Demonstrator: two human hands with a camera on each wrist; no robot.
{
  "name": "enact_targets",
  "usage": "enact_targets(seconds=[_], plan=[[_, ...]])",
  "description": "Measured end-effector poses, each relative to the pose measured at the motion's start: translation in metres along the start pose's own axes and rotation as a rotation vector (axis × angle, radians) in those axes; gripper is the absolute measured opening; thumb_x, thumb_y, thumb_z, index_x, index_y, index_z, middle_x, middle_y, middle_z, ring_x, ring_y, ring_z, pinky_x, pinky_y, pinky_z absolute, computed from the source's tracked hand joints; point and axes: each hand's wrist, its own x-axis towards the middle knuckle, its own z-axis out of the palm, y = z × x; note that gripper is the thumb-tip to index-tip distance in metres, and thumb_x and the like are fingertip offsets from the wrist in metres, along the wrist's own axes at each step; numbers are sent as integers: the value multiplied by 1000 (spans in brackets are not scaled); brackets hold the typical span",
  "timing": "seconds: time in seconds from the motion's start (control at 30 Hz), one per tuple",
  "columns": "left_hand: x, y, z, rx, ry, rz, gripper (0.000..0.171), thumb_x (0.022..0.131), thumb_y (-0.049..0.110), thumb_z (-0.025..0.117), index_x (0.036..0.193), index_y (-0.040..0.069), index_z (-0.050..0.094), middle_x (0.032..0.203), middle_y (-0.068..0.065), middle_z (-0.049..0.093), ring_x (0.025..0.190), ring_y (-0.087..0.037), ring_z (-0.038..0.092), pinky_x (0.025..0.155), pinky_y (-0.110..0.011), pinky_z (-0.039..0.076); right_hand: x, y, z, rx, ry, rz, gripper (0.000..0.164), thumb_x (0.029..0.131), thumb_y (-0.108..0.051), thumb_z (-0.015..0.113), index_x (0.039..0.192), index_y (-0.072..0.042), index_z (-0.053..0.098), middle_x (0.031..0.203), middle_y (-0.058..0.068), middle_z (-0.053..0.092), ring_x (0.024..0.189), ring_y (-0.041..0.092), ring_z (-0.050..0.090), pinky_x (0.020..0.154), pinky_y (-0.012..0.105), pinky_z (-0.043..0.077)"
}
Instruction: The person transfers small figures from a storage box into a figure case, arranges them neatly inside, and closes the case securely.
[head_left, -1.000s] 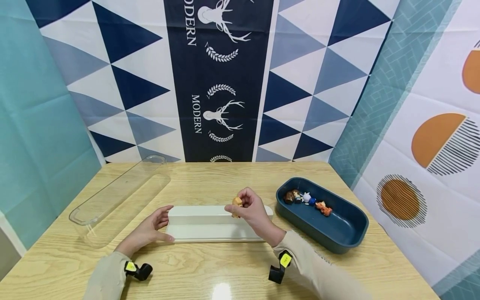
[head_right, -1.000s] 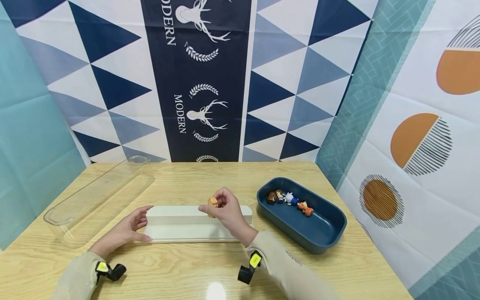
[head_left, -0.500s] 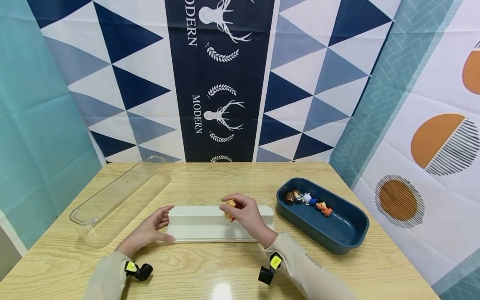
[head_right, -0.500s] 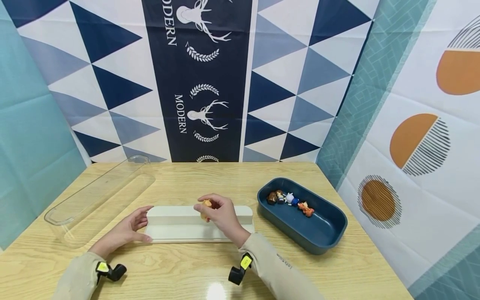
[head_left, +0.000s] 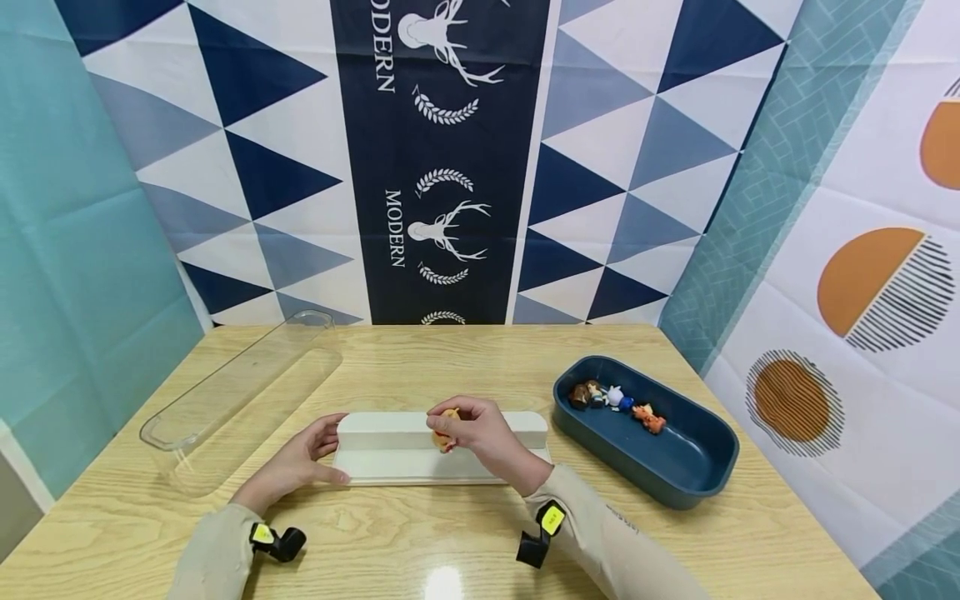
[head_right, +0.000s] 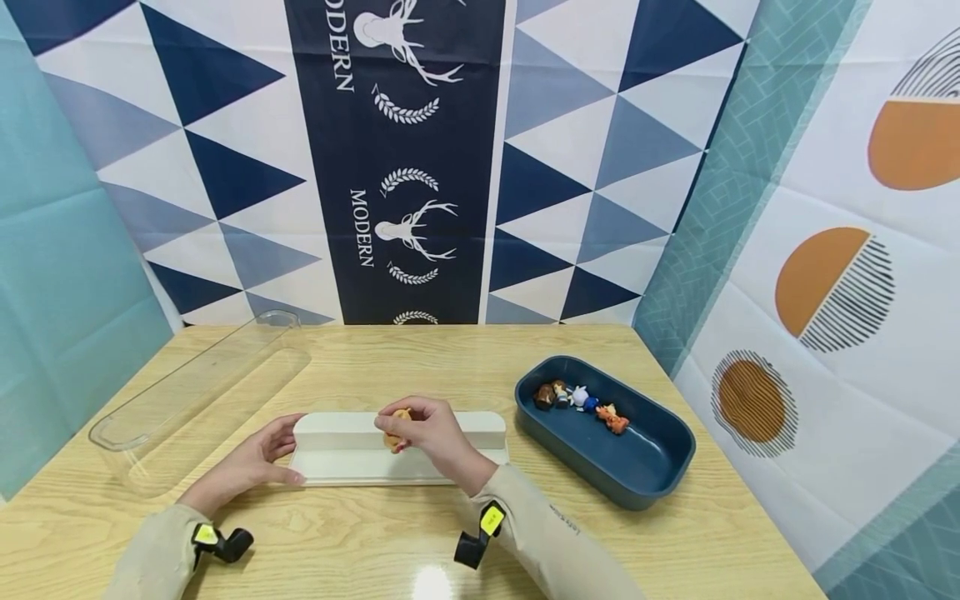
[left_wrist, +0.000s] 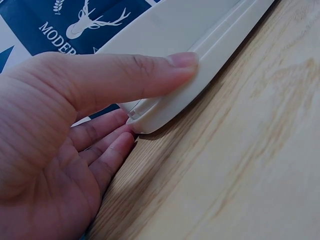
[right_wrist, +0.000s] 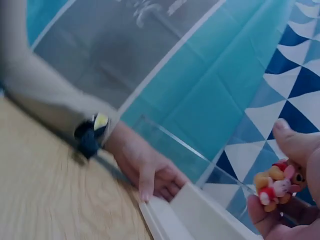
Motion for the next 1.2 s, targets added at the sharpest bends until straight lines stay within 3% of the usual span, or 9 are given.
enact_targets(seconds=[0.13,0.23,0.5,0.7,0.87,1.0,1.2], plan=[[0,0,0,2,2,7,99,71,-2,87,149,-12,27,137,-30,47,127,-43,46,108,-42,42,-2,-3,0,56,-76,60,34,96,1,61,121,23,53,91,4,63,75,11,60,69,24,56],[0,-1,0,0,5,13,98,71,-3,87,148,-13,28,137,-30,47,127,-44,46,108,-42,43,-1,-4,0,8,-118,72,36,96,0,62,124,22,54,99,4,65,79,11,61,72,25,57],[-1,-2,-1,-1,0,27,96,71,-3,87,147,-13,29,136,-30,48,127,-45,46,108,-43,43,2,-4,2,-148,-171,63,26,96,-3,64,114,15,63,89,2,66,71,11,61,64,23,56],[-1,-2,0,-3,-6,23,96,72,-1,87,147,-14,29,136,-30,48,127,-45,47,108,-44,42,6,-5,7,-141,-262,135,19,102,-6,55,111,11,56,91,4,59,74,12,57,70,25,56],[-1,-2,1,0,-5,16,96,72,-1,87,147,-13,29,136,-29,49,127,-45,47,109,-47,41,9,-7,11,-113,-332,205,26,100,0,50,123,13,47,96,6,55,82,15,57,78,27,56],[0,-1,1,5,2,20,94,72,-2,87,147,-13,31,136,-29,49,127,-45,47,109,-47,41,13,-7,14,-117,-340,234,39,98,1,47,136,11,41,103,8,53,84,16,55,80,28,55],[-1,0,2,8,10,14,94,71,-2,87,146,-13,32,135,-29,50,127,-44,47,109,-47,41,15,-3,15,-170,-312,174,41,100,4,49,140,6,38,115,16,58,90,12,58,79,25,53]])
